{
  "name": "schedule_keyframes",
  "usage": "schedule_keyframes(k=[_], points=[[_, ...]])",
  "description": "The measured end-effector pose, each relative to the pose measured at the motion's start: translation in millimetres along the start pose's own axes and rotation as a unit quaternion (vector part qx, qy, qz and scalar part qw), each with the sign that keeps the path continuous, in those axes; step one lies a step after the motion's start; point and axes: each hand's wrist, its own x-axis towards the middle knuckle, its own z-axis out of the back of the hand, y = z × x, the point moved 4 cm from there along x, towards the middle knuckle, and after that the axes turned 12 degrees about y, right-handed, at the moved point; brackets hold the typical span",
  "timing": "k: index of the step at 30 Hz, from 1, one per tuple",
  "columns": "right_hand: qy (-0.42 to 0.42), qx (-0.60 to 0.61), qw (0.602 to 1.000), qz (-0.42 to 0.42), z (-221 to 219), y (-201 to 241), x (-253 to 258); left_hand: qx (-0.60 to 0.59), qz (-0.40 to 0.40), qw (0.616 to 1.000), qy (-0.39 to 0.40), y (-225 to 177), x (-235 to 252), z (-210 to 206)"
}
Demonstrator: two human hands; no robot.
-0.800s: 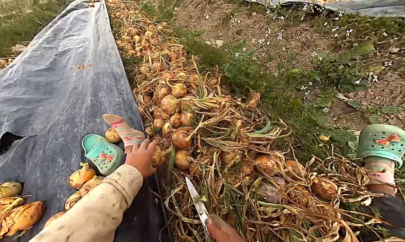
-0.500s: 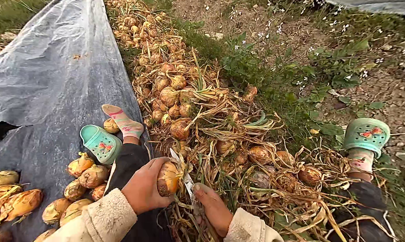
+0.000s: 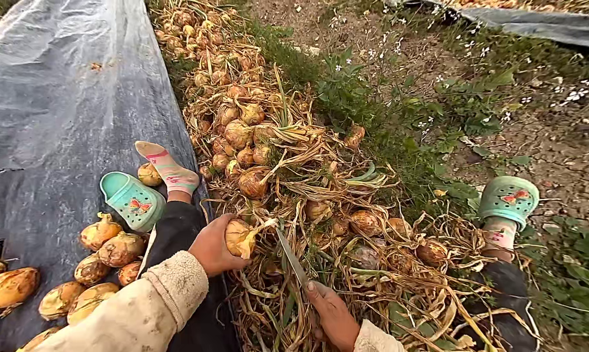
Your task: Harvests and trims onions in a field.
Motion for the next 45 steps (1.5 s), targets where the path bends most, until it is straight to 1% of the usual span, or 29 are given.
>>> schedule_keyframes(k=[2, 4, 7, 11, 13, 15, 17, 19, 20, 22, 23, 25, 27, 30, 34, 36, 38, 40, 42, 43, 45], points=[[-0.016, -0.021, 1.000, -0.010, 6, 2, 8, -0.055, -0.044, 0.997, -0.028, -12, -10, 1], [-0.001, -0.062, 0.998, -0.020, 3, 9, 11, -0.081, -0.076, 0.994, -0.017, -26, -19, -1], [0.013, -0.071, 0.997, 0.018, -6, 28, 14, -0.038, -0.093, 0.995, 0.014, -44, -28, -15], [-0.007, -0.033, 0.996, 0.081, -9, 57, 21, 0.039, -0.137, 0.990, -0.001, -45, -37, -32], [-0.003, -0.054, 0.995, 0.082, -14, 68, 25, 0.052, -0.165, 0.984, -0.032, -41, -41, -38], [-0.002, -0.071, 0.995, 0.066, -18, 70, 30, 0.083, -0.202, 0.972, -0.087, -37, -44, -42], [-0.018, -0.058, 0.997, 0.054, -16, 63, 32, 0.118, -0.226, 0.957, -0.141, -34, -47, -39], [-0.016, -0.046, 0.998, 0.032, -9, 45, 28, 0.162, -0.231, 0.938, -0.201, -30, -51, -32], [0.001, -0.053, 0.998, 0.012, -6, 34, 23, 0.181, -0.233, 0.927, -0.232, -28, -54, -27], [0.061, -0.081, 0.994, -0.032, -5, 10, 11, 0.195, -0.227, 0.913, -0.278, -22, -59, -12], [0.089, -0.095, 0.990, -0.045, -6, 2, 7, 0.195, -0.223, 0.910, -0.290, -19, -63, -6], [0.124, -0.102, 0.986, -0.042, -15, -3, 5, 0.188, -0.218, 0.911, -0.296, -16, -69, -1], [0.118, -0.068, 0.991, 0.000, -24, 10, 11, 0.170, -0.218, 0.920, -0.279, -16, -76, -8], [0.101, -0.002, 0.994, 0.048, -37, 46, 26, 0.133, -0.214, 0.937, -0.241, -16, -78, -20], [0.057, 0.097, 0.993, 0.032, -46, 64, 41, 0.078, -0.219, 0.956, -0.177, -15, -68, -21], [0.058, 0.115, 0.992, 0.008, -47, 61, 43, 0.057, -0.188, 0.975, -0.101, -16, -59, -22], [0.072, 0.102, 0.992, -0.008, -46, 53, 41, 0.074, -0.144, 0.987, -0.015, -20, -48, -25], [0.068, 0.095, 0.993, -0.014, -40, 45, 38, 0.103, -0.107, 0.988, 0.047, -27, -38, -27], [0.059, 0.085, 0.995, -0.016, -32, 38, 32, 0.140, -0.095, 0.983, 0.070, -35, -33, -31], [0.068, 0.061, 0.996, -0.014, -27, 37, 28, 0.151, -0.093, 0.982, 0.068, -38, -30, -33], [0.123, -0.048, 0.991, -0.011, -25, 33, 15, 0.133, -0.062, 0.988, 0.041, -31, -16, -27]])
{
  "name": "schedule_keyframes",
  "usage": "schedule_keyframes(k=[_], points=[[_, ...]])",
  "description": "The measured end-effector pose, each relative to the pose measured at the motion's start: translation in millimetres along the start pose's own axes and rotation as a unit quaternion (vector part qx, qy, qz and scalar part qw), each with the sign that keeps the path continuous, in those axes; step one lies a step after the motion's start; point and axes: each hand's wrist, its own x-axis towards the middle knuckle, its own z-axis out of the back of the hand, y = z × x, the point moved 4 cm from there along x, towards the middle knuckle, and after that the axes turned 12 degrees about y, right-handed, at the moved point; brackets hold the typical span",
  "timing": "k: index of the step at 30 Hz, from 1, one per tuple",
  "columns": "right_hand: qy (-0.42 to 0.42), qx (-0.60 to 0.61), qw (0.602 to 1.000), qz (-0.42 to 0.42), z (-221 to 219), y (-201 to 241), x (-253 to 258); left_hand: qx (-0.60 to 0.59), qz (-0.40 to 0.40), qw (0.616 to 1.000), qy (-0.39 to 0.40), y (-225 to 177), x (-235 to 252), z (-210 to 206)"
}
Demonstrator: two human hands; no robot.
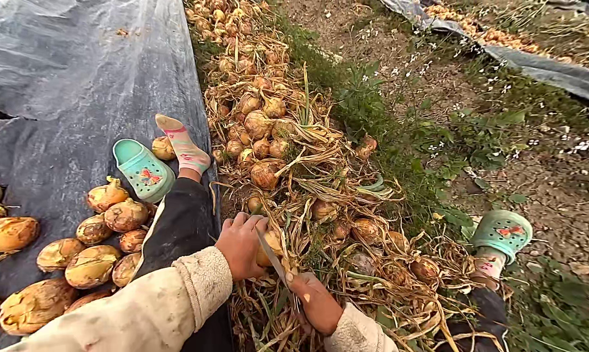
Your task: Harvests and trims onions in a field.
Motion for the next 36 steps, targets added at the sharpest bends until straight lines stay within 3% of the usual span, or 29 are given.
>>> schedule_keyframes(k=[2, 3, 4, 6, 8, 10, 13, 16, 18, 19, 21, 24, 26, 28, 30, 32, 34, 36], points=[[0.057, -0.097, 0.994, -0.012, -14, -12, -16, -0.107, 0.073, 0.990, -0.053, 37, 15, 12], [0.045, -0.100, 0.994, -0.013, -16, -21, -21, -0.191, 0.094, 0.973, -0.092, 55, 18, 19], [0.008, -0.076, 0.997, -0.013, -10, -29, -23, -0.286, 0.089, 0.945, -0.135, 66, 18, 27], [-0.078, 0.013, 0.997, 0.008, 3, -34, -18, -0.493, 0.045, 0.848, -0.188, 67, 10, 25], [-0.133, 0.066, 0.988, 0.048, 9, -25, -10, -0.668, 0.005, 0.727, -0.159, 41, -5, 13], [-0.169, 0.058, 0.979, 0.096, 13, -3, -4, -0.759, -0.008, 0.643, -0.098, 10, -15, 2], [-0.235, -0.043, 0.958, 0.160, 19, 30, -5, -0.819, -0.016, 0.571, -0.060, -24, -23, -14], [-0.293, -0.097, 0.917, 0.253, 20, 44, -14, -0.837, -0.047, 0.545, -0.034, -45, -28, -31], [-0.298, -0.092, 0.893, 0.325, 22, 40, -20, -0.826, -0.081, 0.557, 0.001, -42, -30, -37], [-0.286, -0.089, 0.889, 0.347, 22, 36, -23, -0.808, -0.097, 0.581, 0.015, -36, -30, -39], [-0.253, -0.080, 0.899, 0.348, 20, 26, -29, -0.725, -0.133, 0.675, 0.044, -26, -30, -39], [-0.198, -0.026, 0.950, 0.241, 9, 0, -33, -0.541, -0.133, 0.827, 0.080, -20, -40, -43], [-0.141, 0.069, 0.975, 0.158, -4, -18, -32, -0.447, -0.108, 0.885, 0.076, -19, -49, -48], [-0.085, 0.158, 0.975, 0.128, -18, -32, -30, -0.343, -0.116, 0.931, 0.037, -19, -58, -46], [-0.001, 0.195, 0.967, 0.166, -30, -38, -32, -0.243, -0.124, 0.959, -0.078, -5, -65, -36], [0.059, 0.196, 0.960, 0.191, -33, -37, -34, -0.131, -0.094, 0.962, -0.218, 31, -73, -20], [0.026, 0.204, 0.963, 0.173, -22, -38, -34, -0.034, -0.029, 0.950, -0.308, 82, -89, 5], [-0.050, 0.223, 0.968, 0.101, -8, -45, -34, 0.012, 0.081, 0.947, -0.311, 129, -119, 31]])
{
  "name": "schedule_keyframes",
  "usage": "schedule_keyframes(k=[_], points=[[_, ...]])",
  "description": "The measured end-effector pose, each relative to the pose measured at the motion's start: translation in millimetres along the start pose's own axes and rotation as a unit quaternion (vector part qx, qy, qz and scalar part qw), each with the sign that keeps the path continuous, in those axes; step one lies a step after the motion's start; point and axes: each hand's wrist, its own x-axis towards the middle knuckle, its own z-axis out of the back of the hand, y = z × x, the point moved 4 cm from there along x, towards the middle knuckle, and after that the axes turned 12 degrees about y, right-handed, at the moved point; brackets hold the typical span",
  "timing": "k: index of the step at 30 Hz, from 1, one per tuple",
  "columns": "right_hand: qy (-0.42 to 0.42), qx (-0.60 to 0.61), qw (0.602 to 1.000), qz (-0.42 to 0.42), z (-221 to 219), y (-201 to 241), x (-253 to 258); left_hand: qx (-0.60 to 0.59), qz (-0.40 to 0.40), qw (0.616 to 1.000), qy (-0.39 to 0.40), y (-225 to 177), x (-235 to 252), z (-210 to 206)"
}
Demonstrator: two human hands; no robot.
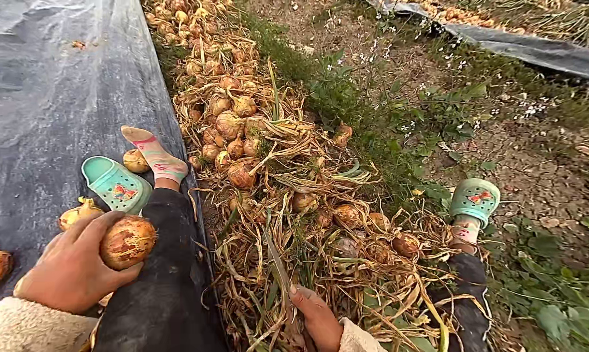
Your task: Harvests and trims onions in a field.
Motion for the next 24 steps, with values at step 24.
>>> schedule_keyframes(k=[24], points=[[-0.134, -0.036, 0.986, -0.091, 38, -6, -6, -0.121, -0.132, 0.958, 0.226, -112, 152, -130]])
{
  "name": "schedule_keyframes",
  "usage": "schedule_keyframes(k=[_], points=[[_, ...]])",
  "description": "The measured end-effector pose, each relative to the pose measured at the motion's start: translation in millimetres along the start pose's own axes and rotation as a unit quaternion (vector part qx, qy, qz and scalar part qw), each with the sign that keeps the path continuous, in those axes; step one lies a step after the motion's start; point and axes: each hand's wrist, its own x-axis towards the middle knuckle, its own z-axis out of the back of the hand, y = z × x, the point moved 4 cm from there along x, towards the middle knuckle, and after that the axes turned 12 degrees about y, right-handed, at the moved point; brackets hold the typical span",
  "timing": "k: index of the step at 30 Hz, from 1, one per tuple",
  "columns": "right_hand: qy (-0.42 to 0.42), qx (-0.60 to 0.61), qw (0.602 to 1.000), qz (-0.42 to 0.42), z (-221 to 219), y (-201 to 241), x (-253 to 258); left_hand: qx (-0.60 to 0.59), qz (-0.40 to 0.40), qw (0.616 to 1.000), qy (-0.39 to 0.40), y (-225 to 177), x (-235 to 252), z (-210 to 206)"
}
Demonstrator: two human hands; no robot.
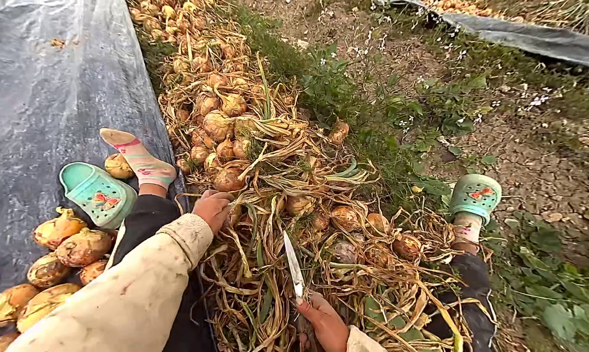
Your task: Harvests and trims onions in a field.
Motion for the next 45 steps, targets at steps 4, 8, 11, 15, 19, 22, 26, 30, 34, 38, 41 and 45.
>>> schedule_keyframes(k=[4, 8, 11, 15, 19, 22, 26, 30, 34, 38, 41, 45], points=[[0.047, -0.077, 0.996, 0.019, -12, 12, 8, -0.266, 0.086, 0.956, -0.084, -38, -45, 17], [0.002, -0.166, 0.979, 0.116, -15, 36, 7, -0.534, 0.160, 0.825, -0.093, -80, -69, -4], [-0.072, -0.195, 0.951, 0.228, -10, 55, -5, -0.695, 0.100, 0.711, -0.034, -116, -84, -32], [-0.136, -0.255, 0.861, 0.419, -6, 66, -27, -0.800, 0.008, 0.600, 0.021, -138, -99, -58], [-0.159, -0.366, 0.781, 0.481, -11, 64, -46, -0.807, 0.070, 0.586, -0.009, -154, -116, -73], [-0.153, -0.367, 0.789, 0.468, -11, 59, -53, -0.810, 0.117, 0.574, -0.021, -165, -130, -83], [-0.100, -0.318, 0.831, 0.445, -8, 55, -54, -0.793, 0.147, 0.590, 0.027, -168, -149, -85], [-0.036, -0.221, 0.884, 0.410, -8, 55, -54, -0.833, 0.084, 0.546, 0.031, -164, -156, -92], [-0.037, -0.115, 0.943, 0.311, -4, 51, -48, -0.835, 0.048, 0.543, -0.071, -166, -150, -108], [-0.003, -0.015, 0.987, 0.163, -13, 33, -46, -0.707, -0.009, 0.670, -0.224, -161, -137, -120], [0.004, 0.004, 0.996, 0.089, -22, 19, -51, -0.673, 0.034, 0.690, -0.265, -139, -126, -112], [-0.027, -0.035, 0.999, 0.010, 5, 20, -40, -0.515, 0.032, 0.823, -0.239, -116, -136, -82]])
